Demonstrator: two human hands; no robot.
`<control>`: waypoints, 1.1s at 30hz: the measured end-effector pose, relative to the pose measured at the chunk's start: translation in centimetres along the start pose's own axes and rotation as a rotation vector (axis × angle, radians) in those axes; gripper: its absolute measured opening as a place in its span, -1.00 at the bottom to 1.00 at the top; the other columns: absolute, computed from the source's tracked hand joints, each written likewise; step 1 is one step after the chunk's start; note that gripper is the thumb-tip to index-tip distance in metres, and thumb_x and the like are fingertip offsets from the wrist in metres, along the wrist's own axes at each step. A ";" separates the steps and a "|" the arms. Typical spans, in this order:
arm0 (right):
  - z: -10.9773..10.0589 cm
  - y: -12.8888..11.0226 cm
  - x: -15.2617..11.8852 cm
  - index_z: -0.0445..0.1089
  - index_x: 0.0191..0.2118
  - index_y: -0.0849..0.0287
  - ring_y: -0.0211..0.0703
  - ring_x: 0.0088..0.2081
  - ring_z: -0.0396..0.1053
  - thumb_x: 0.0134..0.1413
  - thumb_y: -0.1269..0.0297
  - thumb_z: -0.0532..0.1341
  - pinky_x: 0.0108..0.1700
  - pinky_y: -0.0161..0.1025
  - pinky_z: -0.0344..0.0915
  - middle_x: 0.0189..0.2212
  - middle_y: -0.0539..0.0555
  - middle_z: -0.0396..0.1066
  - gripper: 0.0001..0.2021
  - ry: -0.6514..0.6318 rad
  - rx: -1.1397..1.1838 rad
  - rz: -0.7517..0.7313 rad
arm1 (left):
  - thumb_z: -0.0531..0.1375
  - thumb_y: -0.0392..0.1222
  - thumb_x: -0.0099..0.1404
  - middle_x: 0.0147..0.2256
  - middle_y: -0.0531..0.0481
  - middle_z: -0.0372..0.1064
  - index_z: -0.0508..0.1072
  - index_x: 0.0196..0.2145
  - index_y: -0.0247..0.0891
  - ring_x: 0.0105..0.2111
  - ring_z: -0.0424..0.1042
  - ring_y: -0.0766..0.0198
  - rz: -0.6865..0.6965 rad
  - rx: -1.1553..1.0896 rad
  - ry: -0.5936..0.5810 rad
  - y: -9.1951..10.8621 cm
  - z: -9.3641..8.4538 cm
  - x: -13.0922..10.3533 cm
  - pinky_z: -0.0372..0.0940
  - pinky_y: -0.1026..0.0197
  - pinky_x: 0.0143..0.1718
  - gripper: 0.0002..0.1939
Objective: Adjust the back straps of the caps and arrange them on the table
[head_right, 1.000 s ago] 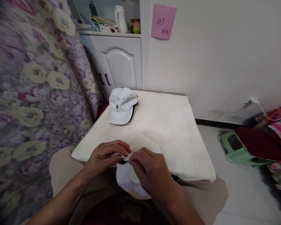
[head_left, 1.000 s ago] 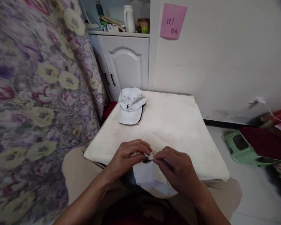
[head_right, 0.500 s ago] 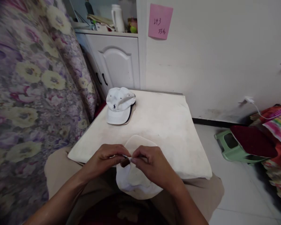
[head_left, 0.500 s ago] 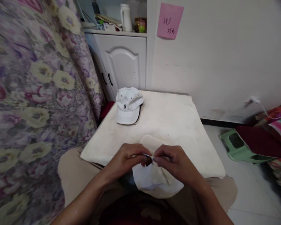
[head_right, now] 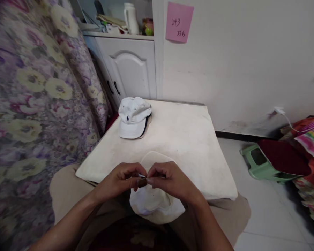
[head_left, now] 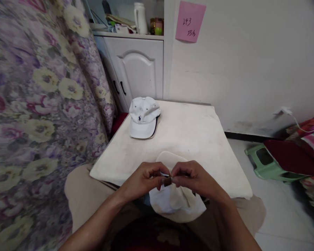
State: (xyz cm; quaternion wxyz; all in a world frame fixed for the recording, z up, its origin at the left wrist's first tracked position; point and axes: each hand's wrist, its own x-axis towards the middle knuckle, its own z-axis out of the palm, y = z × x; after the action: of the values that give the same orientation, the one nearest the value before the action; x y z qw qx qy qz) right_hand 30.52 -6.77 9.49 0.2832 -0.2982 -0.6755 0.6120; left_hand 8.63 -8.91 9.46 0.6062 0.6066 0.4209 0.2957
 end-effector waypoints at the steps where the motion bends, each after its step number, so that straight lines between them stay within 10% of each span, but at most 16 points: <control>1: 0.0 0.1 0.0 0.46 -0.36 0.19 -0.30 -0.45 0.31 0.17 0.26 0.29 -0.38 -0.35 0.23 -0.51 -0.07 0.38 -0.87 0.004 -0.003 0.017 | 0.28 -0.16 0.27 -0.46 0.06 0.43 0.51 -0.26 -0.32 -0.47 0.34 0.35 -0.004 0.007 0.013 0.0 0.0 0.0 0.25 0.30 -0.43 -0.84; 33: 0.4 3.4 -1.1 0.41 -0.33 0.20 -0.35 -0.56 0.16 0.15 0.08 0.30 -0.52 -0.39 0.03 -0.57 -0.07 0.37 -0.74 0.060 0.167 0.154 | 0.30 -0.15 0.17 -0.47 0.09 0.35 0.51 -0.40 -0.27 -0.45 0.29 0.33 -0.072 0.122 0.042 -0.3 0.7 1.2 0.15 0.31 -0.42 -0.87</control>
State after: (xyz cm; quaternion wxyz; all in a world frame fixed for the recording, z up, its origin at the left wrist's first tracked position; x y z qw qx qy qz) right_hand 31.13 -7.63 6.09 0.2791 -0.3429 -0.5886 0.6769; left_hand 9.74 -8.20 8.94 0.5696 0.6205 0.4722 0.2601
